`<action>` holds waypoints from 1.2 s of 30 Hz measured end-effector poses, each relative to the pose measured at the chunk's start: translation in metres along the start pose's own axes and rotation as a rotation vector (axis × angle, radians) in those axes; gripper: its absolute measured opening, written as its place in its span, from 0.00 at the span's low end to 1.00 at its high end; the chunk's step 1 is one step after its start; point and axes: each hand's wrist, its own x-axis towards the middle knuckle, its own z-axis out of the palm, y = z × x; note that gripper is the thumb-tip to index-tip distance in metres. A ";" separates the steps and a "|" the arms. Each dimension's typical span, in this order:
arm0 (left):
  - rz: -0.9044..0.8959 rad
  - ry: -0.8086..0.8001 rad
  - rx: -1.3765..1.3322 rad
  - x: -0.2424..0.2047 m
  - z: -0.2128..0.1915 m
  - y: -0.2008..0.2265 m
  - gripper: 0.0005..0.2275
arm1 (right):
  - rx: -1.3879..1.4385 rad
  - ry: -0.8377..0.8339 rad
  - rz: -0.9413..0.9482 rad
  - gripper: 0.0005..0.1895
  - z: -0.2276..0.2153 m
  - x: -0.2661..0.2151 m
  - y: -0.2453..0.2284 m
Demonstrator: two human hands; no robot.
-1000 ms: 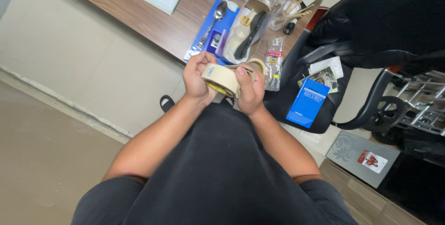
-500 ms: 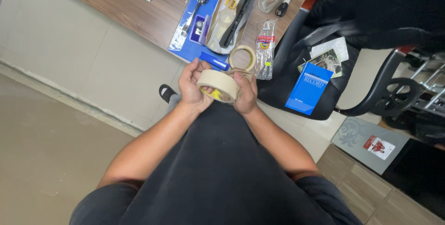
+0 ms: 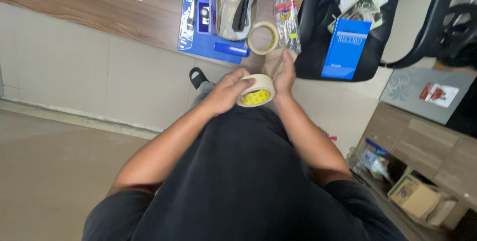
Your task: The person wipes forks and a spoon with a cloth, places them into a blue container, and cleans a small electronic circuit board. The person then gathers scraps of paper into the cloth and handles rolls of tape.
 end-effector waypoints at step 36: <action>0.232 0.287 1.916 0.184 0.048 -0.031 0.23 | -1.535 -0.558 -0.052 0.11 -0.036 0.140 -0.146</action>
